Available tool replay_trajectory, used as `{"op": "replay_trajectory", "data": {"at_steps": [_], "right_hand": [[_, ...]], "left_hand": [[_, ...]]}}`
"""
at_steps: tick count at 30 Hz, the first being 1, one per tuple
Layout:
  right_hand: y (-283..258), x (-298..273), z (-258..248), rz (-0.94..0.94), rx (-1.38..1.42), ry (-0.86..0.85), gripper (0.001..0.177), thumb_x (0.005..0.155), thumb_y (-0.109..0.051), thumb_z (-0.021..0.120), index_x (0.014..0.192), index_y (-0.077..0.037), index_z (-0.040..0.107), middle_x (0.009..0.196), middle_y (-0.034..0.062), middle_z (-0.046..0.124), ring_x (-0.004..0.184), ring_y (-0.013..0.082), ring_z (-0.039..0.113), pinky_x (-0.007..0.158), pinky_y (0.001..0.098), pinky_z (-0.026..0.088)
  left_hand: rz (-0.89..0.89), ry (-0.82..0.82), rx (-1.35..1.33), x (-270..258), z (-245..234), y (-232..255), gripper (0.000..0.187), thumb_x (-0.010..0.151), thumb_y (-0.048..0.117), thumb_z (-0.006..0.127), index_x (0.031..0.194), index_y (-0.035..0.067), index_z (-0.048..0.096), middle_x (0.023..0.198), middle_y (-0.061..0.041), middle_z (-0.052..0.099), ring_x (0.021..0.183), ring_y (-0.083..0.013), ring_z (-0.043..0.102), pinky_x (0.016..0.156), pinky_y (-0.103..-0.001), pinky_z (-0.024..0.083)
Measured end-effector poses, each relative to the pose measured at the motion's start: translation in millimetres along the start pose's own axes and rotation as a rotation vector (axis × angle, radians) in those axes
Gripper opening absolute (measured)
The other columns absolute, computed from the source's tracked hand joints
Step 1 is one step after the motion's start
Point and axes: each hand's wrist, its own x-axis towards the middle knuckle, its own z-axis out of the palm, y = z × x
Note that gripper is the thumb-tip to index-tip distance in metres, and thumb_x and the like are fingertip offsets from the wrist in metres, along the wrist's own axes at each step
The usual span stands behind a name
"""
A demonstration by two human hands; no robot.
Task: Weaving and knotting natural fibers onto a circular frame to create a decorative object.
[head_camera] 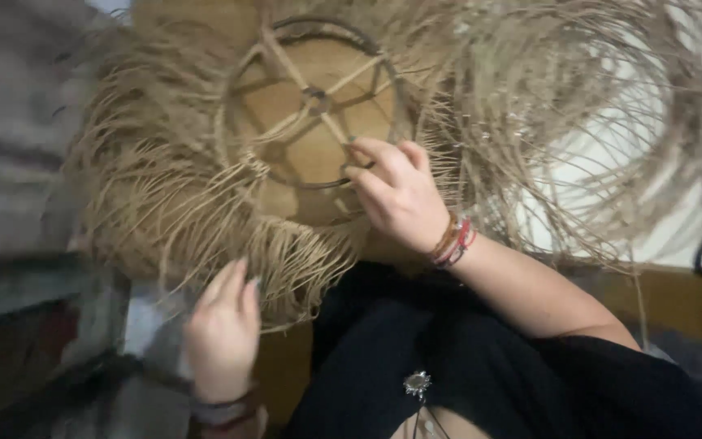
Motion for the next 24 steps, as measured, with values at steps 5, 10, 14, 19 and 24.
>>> {"op": "replay_trajectory", "data": {"at_steps": [5,10,14,19,24], "right_hand": [[-13.6,14.0,19.7,-0.125,0.009,-0.027,0.019,0.099,-0.011,0.064,0.116,-0.005,0.070,0.125,0.0151,0.064,0.125,0.0264,0.061,0.099,0.0423,0.040],[-25.2,31.7,48.0,-0.107,-0.015,-0.185,0.021,0.097,-0.011,0.065,0.118,-0.006,0.068,0.115,0.0098,0.064,0.110,0.0244,0.067,0.087,0.0366,0.048],[-29.2,44.3,73.5,-0.034,-0.038,-0.205,0.014,0.100,-0.015,0.062,0.109,-0.005,0.066,0.096,0.0086,0.060,0.087,0.0281,0.070,0.073,0.0350,0.054],[-40.8,56.3,84.1,0.023,-0.117,-0.260,0.014,0.099,-0.019,0.060,0.093,-0.006,0.061,0.082,0.0070,0.055,0.071,0.0323,0.068,0.062,0.0397,0.055],[-46.4,50.7,90.6,0.125,-0.316,-0.326,0.017,0.098,-0.033,0.053,0.089,-0.019,0.052,0.063,-0.0007,0.053,0.053,0.0259,0.069,0.048,0.0415,0.053]], "left_hand": [[0.018,0.356,-0.067,56.9,34.2,42.3,0.046,0.092,0.032,0.077,0.132,0.011,0.066,0.131,-0.013,0.062,0.122,-0.0337,0.062,0.102,-0.046,0.052],[0.001,0.458,-0.013,91.9,74.4,47.6,0.076,0.091,0.045,0.075,0.145,-0.001,0.048,0.146,-0.020,0.045,0.135,-0.0408,0.048,0.109,-0.055,0.042],[-0.121,0.497,0.220,110.0,86.9,40.4,0.054,0.098,0.040,0.054,0.145,0.012,0.051,0.138,-0.006,0.049,0.128,-0.0272,0.046,0.102,-0.043,0.037],[-0.058,0.415,0.367,120.8,101.9,13.5,0.013,0.088,0.015,0.056,0.101,0.013,0.057,0.089,-0.001,0.059,0.102,-0.0211,0.057,0.090,-0.041,0.039],[0.133,0.381,0.387,124.8,114.7,-2.2,0.022,0.097,0.004,0.057,0.118,0.002,0.061,0.075,-0.004,0.066,0.072,-0.0188,0.064,0.070,-0.033,0.051]]}}
